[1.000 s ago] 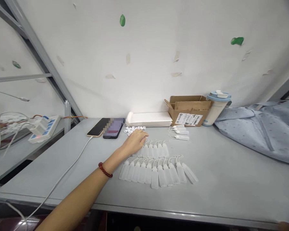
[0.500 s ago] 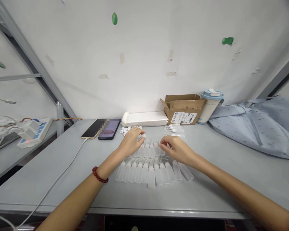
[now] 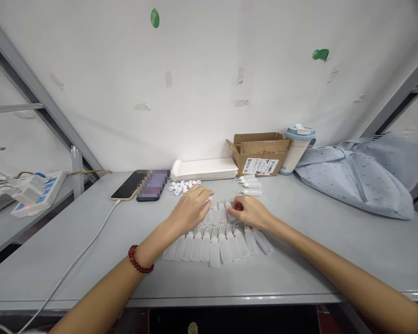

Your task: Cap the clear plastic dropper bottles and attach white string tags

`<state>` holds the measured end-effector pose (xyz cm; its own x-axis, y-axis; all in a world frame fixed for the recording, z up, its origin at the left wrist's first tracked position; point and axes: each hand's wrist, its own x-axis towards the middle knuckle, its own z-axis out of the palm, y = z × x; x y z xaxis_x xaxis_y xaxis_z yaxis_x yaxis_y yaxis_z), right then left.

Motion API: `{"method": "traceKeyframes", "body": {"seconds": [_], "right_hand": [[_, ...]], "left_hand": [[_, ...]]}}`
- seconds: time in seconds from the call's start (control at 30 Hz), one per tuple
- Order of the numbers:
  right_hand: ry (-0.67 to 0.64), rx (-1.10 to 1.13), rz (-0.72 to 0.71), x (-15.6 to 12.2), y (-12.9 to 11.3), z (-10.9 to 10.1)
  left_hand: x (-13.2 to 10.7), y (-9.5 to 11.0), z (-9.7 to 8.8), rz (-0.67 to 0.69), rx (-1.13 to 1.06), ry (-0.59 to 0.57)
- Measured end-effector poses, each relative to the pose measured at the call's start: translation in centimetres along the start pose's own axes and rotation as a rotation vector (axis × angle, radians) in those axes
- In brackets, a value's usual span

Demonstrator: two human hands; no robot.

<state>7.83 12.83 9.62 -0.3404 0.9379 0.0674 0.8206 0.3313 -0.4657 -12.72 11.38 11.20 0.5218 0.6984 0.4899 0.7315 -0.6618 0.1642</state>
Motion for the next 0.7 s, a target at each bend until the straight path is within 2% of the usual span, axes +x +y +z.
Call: {"method": "traceKeyframes", "body": {"seconds": [0.2, 0.33, 0.47, 0.57, 0.7], "right_hand": [[0.026, -0.093, 0.048, 0.3, 1.1, -0.2], [0.097, -0.041, 0.039, 0.3, 1.5, -0.6], [0.214, 0.005, -0.023, -0.1, 1.2, -1.1], [0.273, -0.042, -0.119, -0.7, 0.7, -1.2], [0.309, -0.125, -0.238, -1.4, 0.1, -0.8]], "left_hand": [[-0.1, 0.1, 0.4, 0.019, 0.011, -0.028], [-0.1, 0.4, 0.5, -0.007, -0.072, -0.016], [0.2, 1.2, -0.2, -0.207, -0.317, -0.008], [0.4, 2.0, -0.9, -0.353, -0.491, -0.02], [0.4, 2.6, -1.5, -0.375, -0.59, -0.006]]}}
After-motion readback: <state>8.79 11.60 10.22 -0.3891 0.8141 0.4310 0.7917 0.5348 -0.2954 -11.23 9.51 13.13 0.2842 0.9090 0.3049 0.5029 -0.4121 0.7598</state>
